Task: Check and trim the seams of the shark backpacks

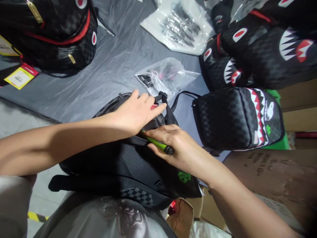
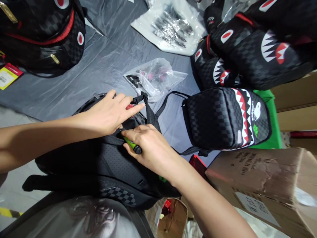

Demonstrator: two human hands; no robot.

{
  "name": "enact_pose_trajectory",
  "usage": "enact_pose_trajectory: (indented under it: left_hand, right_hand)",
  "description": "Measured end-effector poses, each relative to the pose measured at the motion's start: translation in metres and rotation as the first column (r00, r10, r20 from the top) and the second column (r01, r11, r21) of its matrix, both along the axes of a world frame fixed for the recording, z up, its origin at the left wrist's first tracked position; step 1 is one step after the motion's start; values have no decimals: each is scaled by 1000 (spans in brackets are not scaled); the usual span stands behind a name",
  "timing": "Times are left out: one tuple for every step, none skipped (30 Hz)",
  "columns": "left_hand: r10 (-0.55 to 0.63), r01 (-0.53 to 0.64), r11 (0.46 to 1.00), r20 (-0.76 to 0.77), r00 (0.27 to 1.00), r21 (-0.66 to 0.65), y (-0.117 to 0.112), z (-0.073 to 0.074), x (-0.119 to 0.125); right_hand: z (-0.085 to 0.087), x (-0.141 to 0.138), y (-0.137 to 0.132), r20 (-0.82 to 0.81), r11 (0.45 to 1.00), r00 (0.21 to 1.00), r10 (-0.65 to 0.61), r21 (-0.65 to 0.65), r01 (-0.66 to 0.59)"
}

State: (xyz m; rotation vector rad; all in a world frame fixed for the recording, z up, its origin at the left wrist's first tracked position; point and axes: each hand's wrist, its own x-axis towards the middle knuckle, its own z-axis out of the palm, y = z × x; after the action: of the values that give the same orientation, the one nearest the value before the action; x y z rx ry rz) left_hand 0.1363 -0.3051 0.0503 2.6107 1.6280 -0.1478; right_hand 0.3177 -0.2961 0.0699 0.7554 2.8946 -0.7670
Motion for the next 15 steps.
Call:
enact_pose_trajectory:
  left_hand:
    - [0,0,1000,-6,1000,0,0,0,0]
    - [0,0,1000,-14,1000,-1,0,0,0]
    - [-2,2,1000,-23,1000,-1,0,0,0]
    - [-5,5,1000,-29,1000,3,0,0,0]
    - [-9,9,1000,-33,999,10,0,-1,0]
    - [-12,13,1000,-36,999,18,-1,-1,0]
    - [-14,15,1000,-38,999,25,-1,-1,0]
    - [-15,16,999,-39,999,30,-1,-2,0]
    - [-14,15,999,-36,999,33,-2,-3,-1]
    - [-10,11,999,-32,999,33,-2,-3,-1]
    - [-4,4,999,-25,1000,34,-2,-3,-1]
    - [1,-1,999,-18,1000,35,-2,-4,-1]
    - [4,-3,999,-12,1000,35,-2,-4,-1]
    - [5,-5,999,-11,1000,33,-2,-3,-1]
    - [6,-6,1000,-13,1000,28,-2,-3,-1]
  right_hand:
    - [0,-1,0,7,1000,1000,2,-1,-2]
    - [1,-1,-1,19,1000,1000,0,1,0]
    - [2,-1,-1,33,1000,999,-4,9,4]
    - [3,-1,-1,53,1000,999,-8,20,7]
    - [4,-1,-1,78,999,997,-10,31,7]
    - [5,-1,-2,102,999,995,-10,41,6]
    - [6,-1,-2,120,999,993,-11,47,6]
    - [7,-1,-2,129,999,992,-13,51,6]
    - [8,-1,-1,136,999,991,-12,52,5]
    - [8,-1,-1,144,999,990,-11,49,4]
    - [8,-1,-1,152,999,988,-10,47,3]
    - [8,-2,-1,160,999,987,-10,45,3]
    - [8,-3,-1,165,999,986,-11,44,4]
    - [8,-3,-1,165,999,986,-14,44,7]
    - [8,-4,-1,162,999,987,-17,46,9]
